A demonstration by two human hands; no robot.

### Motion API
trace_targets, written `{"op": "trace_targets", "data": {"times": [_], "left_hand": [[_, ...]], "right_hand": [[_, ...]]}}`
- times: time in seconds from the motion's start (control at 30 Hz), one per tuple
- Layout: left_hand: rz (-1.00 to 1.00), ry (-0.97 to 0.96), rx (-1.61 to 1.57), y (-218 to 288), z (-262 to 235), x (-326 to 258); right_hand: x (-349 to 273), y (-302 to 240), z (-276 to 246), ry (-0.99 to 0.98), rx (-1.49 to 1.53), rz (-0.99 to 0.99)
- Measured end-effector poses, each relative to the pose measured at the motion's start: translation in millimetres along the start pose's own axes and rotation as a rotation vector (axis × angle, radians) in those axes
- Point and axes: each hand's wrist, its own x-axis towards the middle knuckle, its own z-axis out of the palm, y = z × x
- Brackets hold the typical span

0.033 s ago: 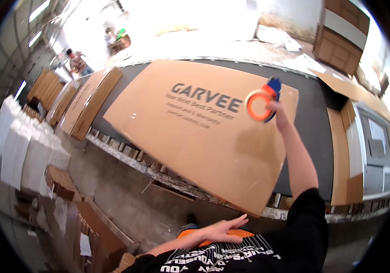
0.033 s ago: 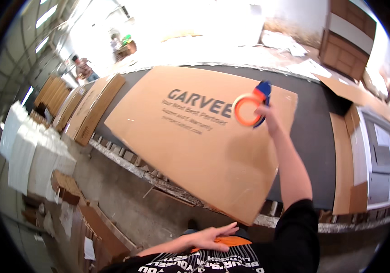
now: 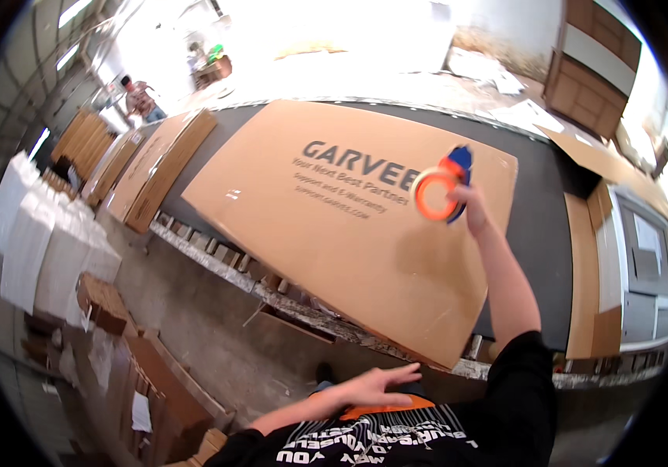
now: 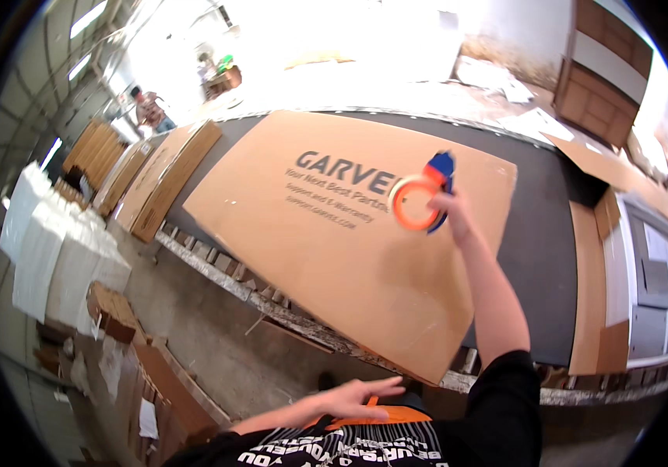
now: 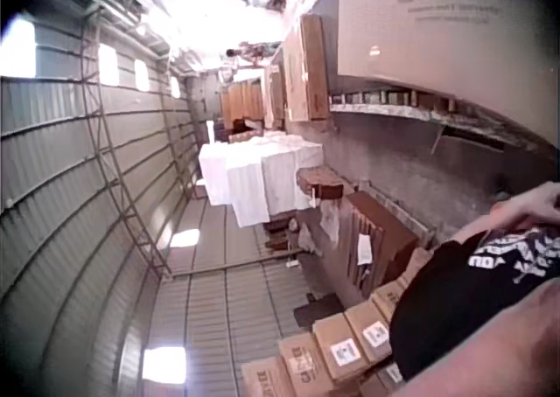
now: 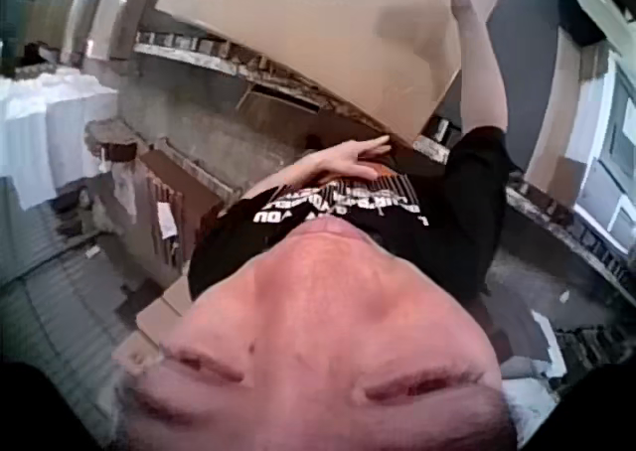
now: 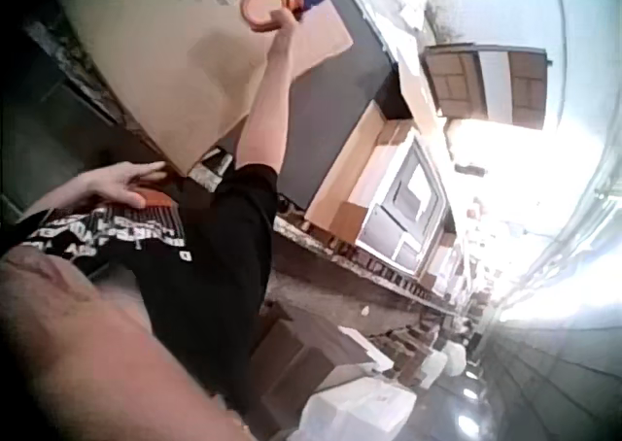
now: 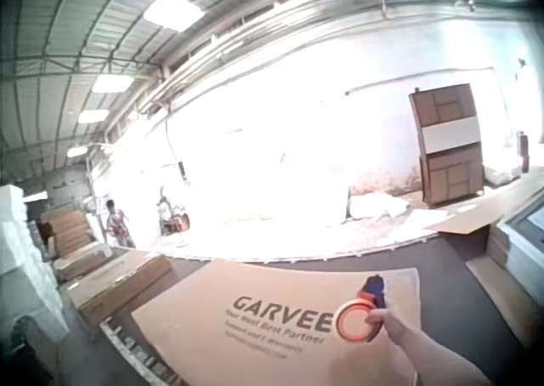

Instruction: The person seals cardboard boxes using a tape dispenser, moves boxes along a conveyor line, and places large white foam boards into open boxes at a workstation.

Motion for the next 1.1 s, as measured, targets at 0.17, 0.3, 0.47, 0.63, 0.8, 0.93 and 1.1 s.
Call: {"op": "trace_targets", "data": {"times": [0.17, 0.3, 0.47, 0.63, 0.8, 0.93, 1.1], "left_hand": [[0.294, 0.954, -0.218, -76.8, -126.9, -61.8], [0.246, 1.402, -0.318, -101.1, -273.7, -108.0], [0.168, 1.654, -0.201, -117.9, -466.0, -149.1], [0.216, 1.527, -0.405, -137.1, -577.8, -183.6], [0.21, 1.595, -0.449, -153.4, -595.4, -188.2], [0.277, 1.346, -0.632, -156.1, -589.5, -181.2], [0.292, 1.503, -0.676, -147.2, -491.4, -205.5]], "right_hand": [[-45.4, 51.0, 84.8, -0.166, -0.166, 0.265], [-51.1, 50.9, 138.1, -0.065, -0.591, 0.196], [-79.0, 60.2, 166.1, 0.275, 0.033, 0.121], [-247.4, 81.4, 146.6, 0.852, -1.16, -0.129], [-269.4, 105.3, 150.9, 1.209, -1.175, -0.009], [-247.3, 118.8, 143.5, 1.329, -1.474, 0.086], [-206.8, 101.9, 70.1, 1.223, -1.322, -0.03]]}}
